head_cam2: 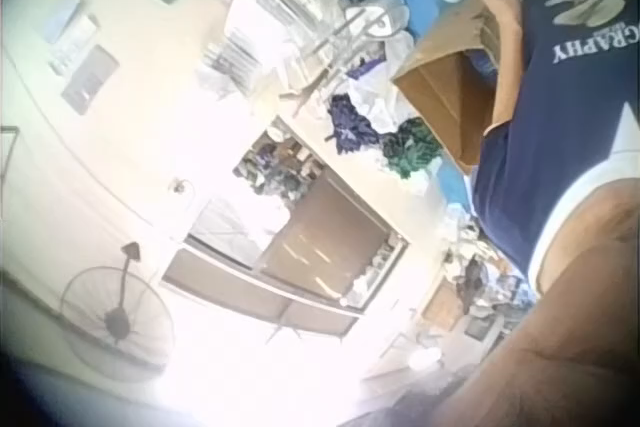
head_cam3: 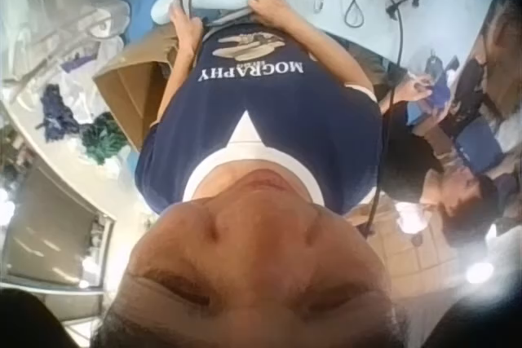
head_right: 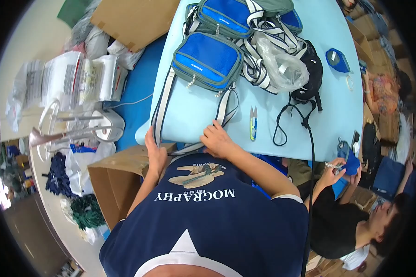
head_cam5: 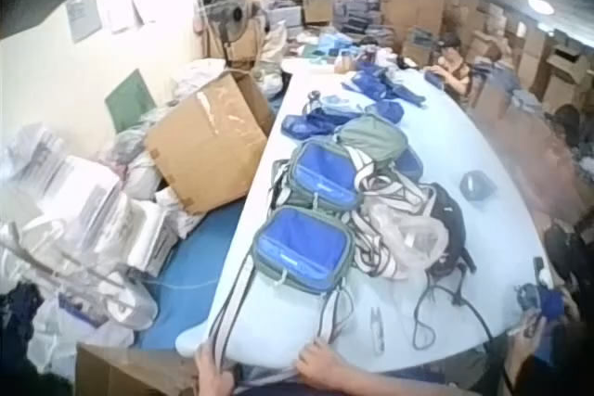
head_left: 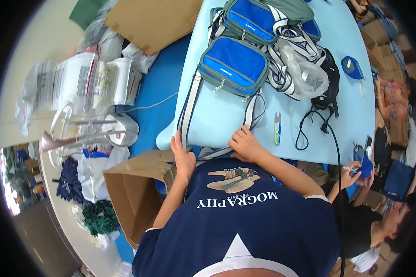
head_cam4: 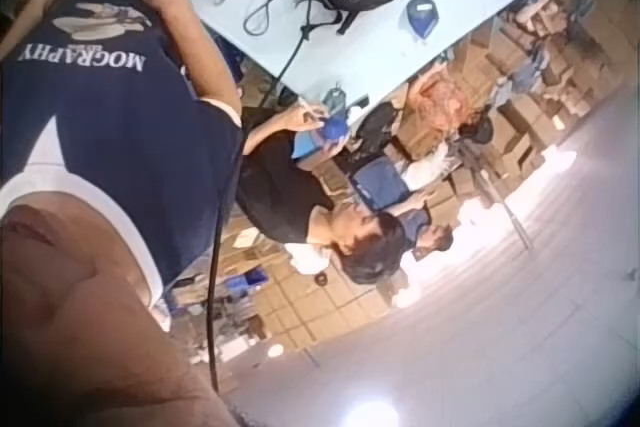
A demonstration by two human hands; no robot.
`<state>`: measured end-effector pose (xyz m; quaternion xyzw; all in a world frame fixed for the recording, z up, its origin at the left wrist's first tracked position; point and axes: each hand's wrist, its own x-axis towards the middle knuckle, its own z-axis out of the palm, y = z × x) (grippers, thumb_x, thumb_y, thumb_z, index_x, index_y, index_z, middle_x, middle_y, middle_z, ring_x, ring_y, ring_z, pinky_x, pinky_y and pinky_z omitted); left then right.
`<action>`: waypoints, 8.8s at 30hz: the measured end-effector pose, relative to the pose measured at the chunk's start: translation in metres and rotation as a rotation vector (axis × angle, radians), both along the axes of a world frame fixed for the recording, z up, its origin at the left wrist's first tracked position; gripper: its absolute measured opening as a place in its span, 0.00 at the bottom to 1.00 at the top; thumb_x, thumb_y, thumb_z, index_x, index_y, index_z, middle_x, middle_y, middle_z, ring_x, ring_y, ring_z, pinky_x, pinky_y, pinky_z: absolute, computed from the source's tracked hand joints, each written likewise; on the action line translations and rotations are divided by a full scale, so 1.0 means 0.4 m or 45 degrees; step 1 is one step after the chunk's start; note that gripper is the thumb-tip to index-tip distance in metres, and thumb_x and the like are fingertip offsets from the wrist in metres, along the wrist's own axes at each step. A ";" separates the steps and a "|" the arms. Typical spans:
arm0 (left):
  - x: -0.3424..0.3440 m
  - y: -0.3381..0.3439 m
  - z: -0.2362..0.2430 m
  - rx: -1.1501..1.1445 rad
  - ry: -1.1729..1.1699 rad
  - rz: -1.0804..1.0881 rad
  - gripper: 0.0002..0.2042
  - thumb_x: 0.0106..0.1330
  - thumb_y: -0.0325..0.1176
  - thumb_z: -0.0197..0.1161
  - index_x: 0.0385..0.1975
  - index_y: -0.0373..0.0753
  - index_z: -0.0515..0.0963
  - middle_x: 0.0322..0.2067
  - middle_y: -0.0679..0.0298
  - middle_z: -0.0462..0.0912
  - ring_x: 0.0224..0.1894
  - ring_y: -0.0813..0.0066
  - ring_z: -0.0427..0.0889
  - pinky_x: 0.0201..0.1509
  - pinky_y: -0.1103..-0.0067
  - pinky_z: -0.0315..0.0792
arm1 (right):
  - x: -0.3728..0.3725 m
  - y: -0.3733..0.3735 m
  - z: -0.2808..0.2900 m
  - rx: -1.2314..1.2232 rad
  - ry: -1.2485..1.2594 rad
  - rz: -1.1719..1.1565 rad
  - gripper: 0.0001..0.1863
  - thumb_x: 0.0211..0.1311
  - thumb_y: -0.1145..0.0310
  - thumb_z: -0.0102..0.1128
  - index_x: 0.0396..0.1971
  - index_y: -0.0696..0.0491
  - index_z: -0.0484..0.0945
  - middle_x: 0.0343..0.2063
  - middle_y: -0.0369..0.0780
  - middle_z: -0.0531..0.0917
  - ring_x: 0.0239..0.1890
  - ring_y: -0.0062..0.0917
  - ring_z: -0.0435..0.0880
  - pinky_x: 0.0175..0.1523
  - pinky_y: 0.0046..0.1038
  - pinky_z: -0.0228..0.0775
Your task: The recorder is finishing the assembly of small bags by applying white protective padding to the straps and handles, checking zippers, and organizing them on a workbench.
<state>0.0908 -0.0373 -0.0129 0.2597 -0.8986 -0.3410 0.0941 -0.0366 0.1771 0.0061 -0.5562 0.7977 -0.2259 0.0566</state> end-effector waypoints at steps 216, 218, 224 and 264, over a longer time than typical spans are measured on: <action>-0.360 0.121 -0.043 -0.151 0.489 -0.516 0.05 0.47 0.26 0.62 0.24 0.41 0.75 0.39 0.58 0.72 0.46 0.58 0.68 0.47 0.65 0.60 | -0.059 0.032 -0.069 -0.164 0.046 -0.594 0.16 0.43 0.59 0.65 0.27 0.55 0.74 0.39 0.42 0.74 0.40 0.34 0.72 0.42 0.33 0.64; -0.352 0.075 -0.035 -0.172 0.544 -0.466 0.05 0.48 0.25 0.60 0.25 0.40 0.73 0.37 0.57 0.73 0.43 0.57 0.70 0.45 0.66 0.61 | -0.067 0.038 -0.072 -0.143 0.093 -0.588 0.14 0.43 0.61 0.64 0.26 0.55 0.74 0.39 0.41 0.74 0.40 0.34 0.72 0.42 0.33 0.63; -0.284 -0.146 -0.046 -0.577 0.396 -0.024 0.02 0.55 0.25 0.55 0.23 0.37 0.69 0.28 0.56 0.74 0.34 0.56 0.71 0.37 0.64 0.65 | -0.114 0.071 -0.068 -0.150 0.236 -0.561 0.10 0.45 0.65 0.62 0.23 0.54 0.73 0.40 0.41 0.75 0.40 0.32 0.73 0.44 0.33 0.63; -0.340 -0.014 -0.072 0.778 0.502 -0.055 0.05 0.57 0.33 0.61 0.25 0.39 0.80 0.28 0.65 0.80 0.32 0.75 0.76 0.40 0.82 0.68 | -0.234 0.027 -0.067 0.001 0.283 -0.355 0.27 0.34 0.61 0.70 0.39 0.51 0.71 0.45 0.38 0.71 0.56 0.33 0.64 0.62 0.40 0.50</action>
